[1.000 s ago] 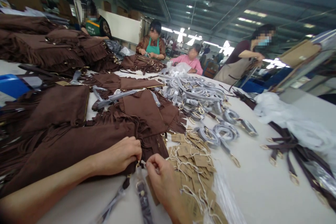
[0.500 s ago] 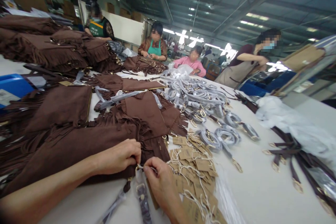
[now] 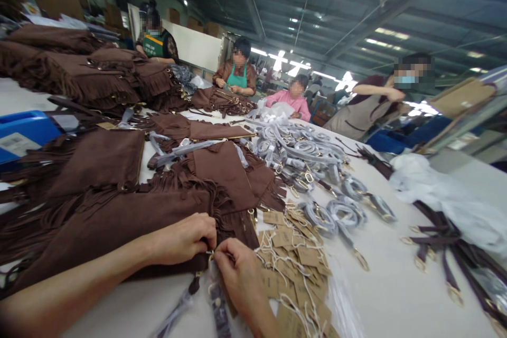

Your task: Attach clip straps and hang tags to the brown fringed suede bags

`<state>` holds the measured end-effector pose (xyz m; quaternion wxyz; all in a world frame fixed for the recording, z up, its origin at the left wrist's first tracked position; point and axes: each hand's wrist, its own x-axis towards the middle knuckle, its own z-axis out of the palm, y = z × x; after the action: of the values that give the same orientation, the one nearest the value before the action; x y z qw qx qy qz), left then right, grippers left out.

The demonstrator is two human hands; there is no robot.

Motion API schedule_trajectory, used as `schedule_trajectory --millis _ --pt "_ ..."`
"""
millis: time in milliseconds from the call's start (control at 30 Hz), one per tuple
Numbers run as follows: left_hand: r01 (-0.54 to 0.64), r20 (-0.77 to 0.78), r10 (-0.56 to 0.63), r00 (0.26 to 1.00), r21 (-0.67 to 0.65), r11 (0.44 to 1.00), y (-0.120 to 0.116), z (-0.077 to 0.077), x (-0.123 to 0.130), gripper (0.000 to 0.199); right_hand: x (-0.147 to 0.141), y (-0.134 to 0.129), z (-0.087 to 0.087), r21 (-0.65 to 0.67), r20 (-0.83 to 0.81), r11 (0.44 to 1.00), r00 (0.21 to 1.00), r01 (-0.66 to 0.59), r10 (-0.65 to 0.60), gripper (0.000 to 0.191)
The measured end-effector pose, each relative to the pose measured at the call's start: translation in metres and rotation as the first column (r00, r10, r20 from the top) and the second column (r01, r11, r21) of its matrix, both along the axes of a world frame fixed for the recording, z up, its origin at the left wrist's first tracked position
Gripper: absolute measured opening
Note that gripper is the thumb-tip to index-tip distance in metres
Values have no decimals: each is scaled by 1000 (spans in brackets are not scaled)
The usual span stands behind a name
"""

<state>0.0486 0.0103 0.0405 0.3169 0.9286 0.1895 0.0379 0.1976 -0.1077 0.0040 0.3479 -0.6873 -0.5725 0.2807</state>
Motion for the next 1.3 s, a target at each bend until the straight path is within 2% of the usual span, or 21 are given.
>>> schedule_trajectory --millis 100,233,333,400,433,500,600,700,867,1000,1067,1167,1300 --pt "-3 -14 3 1000 32 999 -2 4 -3 23 0 0 -2 -6 7 1000 1000 4 -4 17" --pt "15 -40 -10 999 138 990 -9 5 -2 8 0 0 -3 -10 7 1000 1000 -3 3 18" --pt "32 -77 -14 997 247 968 -15 3 2 14 0 0 -2 -6 -4 1000 1000 3 -3 19" --pt "12 -34 -3 999 261 965 -16 0 4 14 1 -1 0 -9 -38 1000 999 -2 1 18" --pt "-26 22 21 1000 233 972 -14 -2 5 14 2 -1 1 -15 -65 1000 998 -3 2 18" --pt "-148 170 131 977 89 985 -8 -4 4 17 5 -2 2 -36 -153 999 988 8 -13 22" --pt "-261 296 285 912 -120 958 4 -4 1 19 7 -1 2 -86 -287 995 955 48 -70 31" --pt "-229 341 281 897 -183 956 8 0 0 14 4 3 5 -99 -309 993 946 68 -96 33" --pt "-162 439 268 857 -264 951 -4 5 5 9 -8 8 11 31 -245 995 966 98 -87 27" --pt "-203 264 348 900 -453 868 -8 -2 7 12 -8 7 7 48 -327 985 934 166 -142 33" --pt "-208 208 330 921 -454 866 -8 -6 6 14 -7 7 4 24 -383 980 907 198 -174 36" --pt "-219 210 311 927 -371 902 -8 -12 5 12 -8 7 3 4 -421 976 886 217 -195 38" --pt "-257 198 338 920 -346 902 -11 -15 9 13 -10 8 4 48 -413 973 892 225 -186 37"
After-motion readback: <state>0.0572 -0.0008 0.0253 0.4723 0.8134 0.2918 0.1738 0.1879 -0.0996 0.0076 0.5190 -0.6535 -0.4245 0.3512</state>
